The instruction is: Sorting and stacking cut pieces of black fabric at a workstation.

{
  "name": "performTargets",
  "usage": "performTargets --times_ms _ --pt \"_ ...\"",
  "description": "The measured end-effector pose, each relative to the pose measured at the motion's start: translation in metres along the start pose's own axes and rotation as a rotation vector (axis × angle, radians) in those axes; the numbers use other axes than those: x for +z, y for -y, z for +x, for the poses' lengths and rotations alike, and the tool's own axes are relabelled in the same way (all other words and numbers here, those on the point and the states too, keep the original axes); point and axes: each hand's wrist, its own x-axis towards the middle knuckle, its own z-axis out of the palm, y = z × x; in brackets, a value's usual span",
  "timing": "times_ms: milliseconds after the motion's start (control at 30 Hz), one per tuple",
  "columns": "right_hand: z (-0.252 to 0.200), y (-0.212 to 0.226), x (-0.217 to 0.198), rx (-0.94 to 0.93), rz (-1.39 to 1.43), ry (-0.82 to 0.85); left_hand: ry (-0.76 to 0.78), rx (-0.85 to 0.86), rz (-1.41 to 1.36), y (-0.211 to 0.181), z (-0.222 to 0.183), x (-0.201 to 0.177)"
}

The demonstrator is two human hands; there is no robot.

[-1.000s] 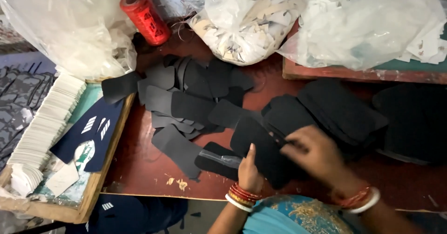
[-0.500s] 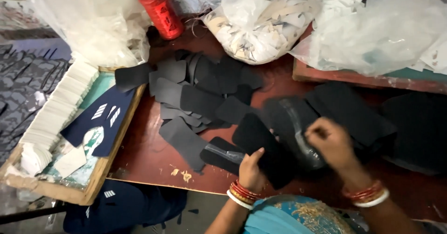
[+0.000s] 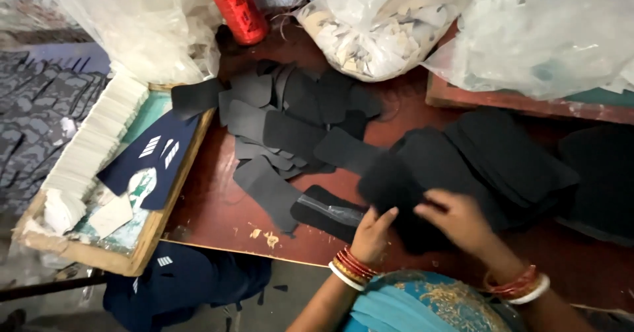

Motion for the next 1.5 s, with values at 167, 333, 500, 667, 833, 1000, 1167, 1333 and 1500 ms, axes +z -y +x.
performTargets --times_ms 167,333,500,667,833,1000,1167,1333,1500 --pt "0.007 0.007 -0.089 -0.238 -0.719 -0.556 -0.443 0.242 1.451 -0.067 -0.014 -0.040" --pt "0.025 -0.028 -0.082 -0.155 -0.770 -0.310 -0.664 0.456 1.850 -0.088 -0.019 -0.107" --pt "0.036 0.021 0.014 -0.135 -0.575 0.039 -0.686 0.168 1.956 -0.108 -0.007 -0.101" --pt "0.040 0.055 0.061 0.182 -0.254 0.375 -0.612 0.106 1.708 -0.110 -0.006 -0.119" --pt "0.026 0.058 0.059 0.462 0.351 0.505 -0.314 0.651 1.404 -0.090 -0.052 -0.040" --pt "0.016 -0.002 0.065 0.312 0.608 0.163 0.221 0.943 1.550 -0.113 -0.077 0.038" --pt "0.009 0.064 0.024 0.218 0.683 0.244 -0.099 0.678 1.038 -0.100 -0.058 0.021" --pt "-0.004 0.012 0.026 0.254 0.541 0.236 -0.130 0.377 0.566 -0.081 -0.036 0.018" --pt "-0.008 0.056 0.011 0.263 0.557 0.249 0.001 0.325 0.375 -0.074 -0.035 0.024"
